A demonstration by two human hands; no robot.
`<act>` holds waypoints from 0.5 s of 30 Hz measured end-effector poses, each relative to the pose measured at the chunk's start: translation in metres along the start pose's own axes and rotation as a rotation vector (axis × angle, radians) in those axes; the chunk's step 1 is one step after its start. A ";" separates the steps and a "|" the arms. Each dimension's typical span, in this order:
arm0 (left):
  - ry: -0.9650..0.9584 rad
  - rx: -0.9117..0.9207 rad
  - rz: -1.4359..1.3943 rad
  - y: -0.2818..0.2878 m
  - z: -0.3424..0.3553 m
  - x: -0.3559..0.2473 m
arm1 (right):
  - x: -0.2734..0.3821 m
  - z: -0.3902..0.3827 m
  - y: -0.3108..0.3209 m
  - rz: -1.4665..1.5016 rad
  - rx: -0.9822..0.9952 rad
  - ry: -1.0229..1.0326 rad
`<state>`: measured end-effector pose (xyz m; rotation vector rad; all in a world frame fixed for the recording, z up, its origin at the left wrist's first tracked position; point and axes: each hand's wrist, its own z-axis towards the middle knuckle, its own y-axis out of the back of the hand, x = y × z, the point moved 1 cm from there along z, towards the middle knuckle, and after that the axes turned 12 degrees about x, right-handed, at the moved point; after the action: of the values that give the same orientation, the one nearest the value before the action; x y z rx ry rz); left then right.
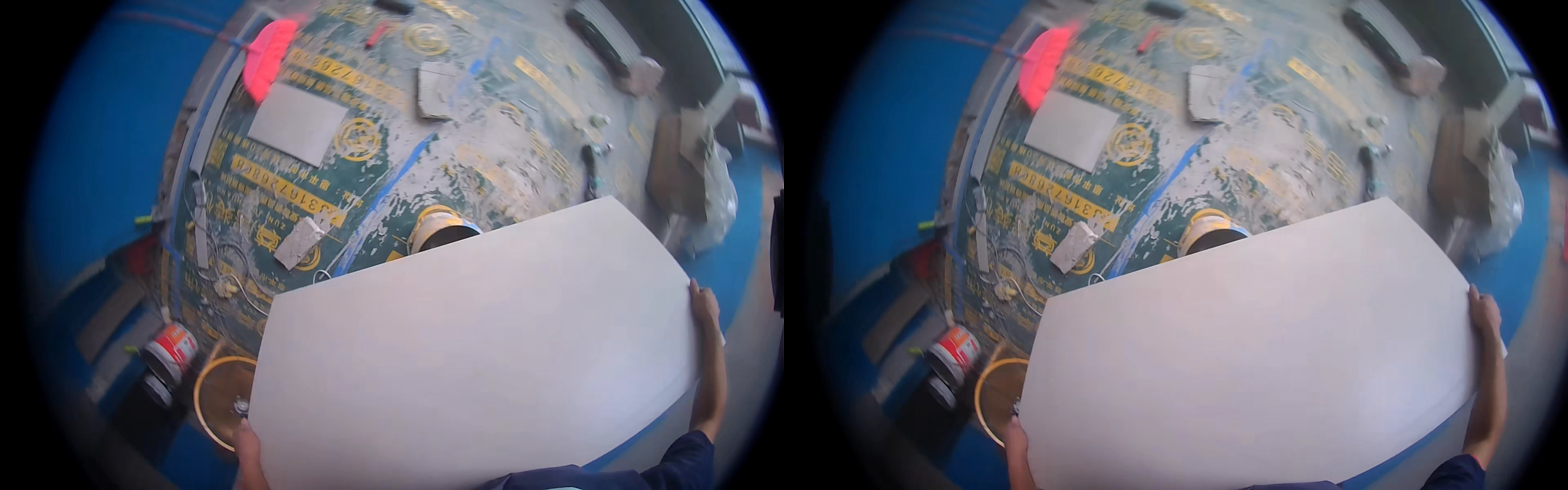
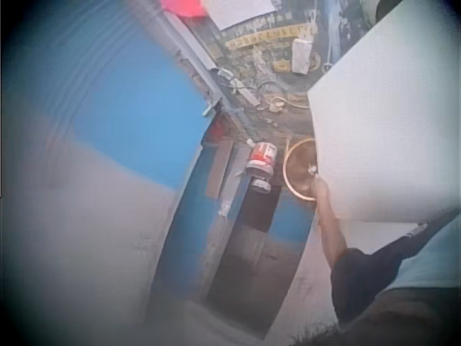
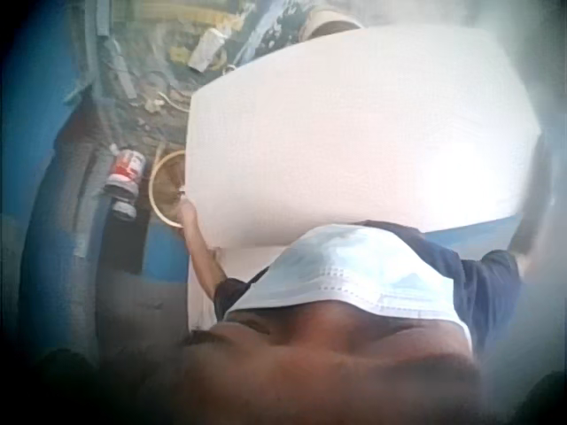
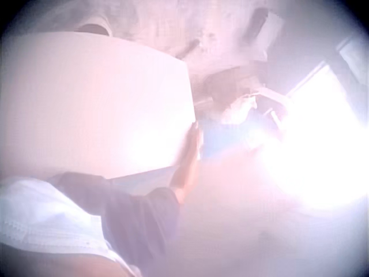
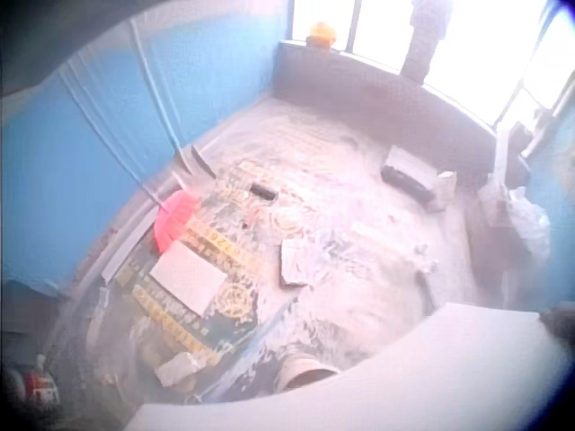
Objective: The person positions a large rectangular tile on the floor, then uses an angle grinder to cut along a marked line. The person holds the tile steady with one hand while guiding the grinder with the other, completing a straight cut through the tile.
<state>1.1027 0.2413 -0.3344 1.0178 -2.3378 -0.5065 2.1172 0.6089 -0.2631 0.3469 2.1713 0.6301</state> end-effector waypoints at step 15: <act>-0.268 -0.377 0.923 0.303 -0.076 -0.511 | -0.156 -0.123 -0.397 0.416 0.716 -0.313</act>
<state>1.2732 0.8122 -0.2797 -0.3408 -2.4774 -0.6719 2.1055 0.1679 -0.3144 1.2106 1.9599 -0.0265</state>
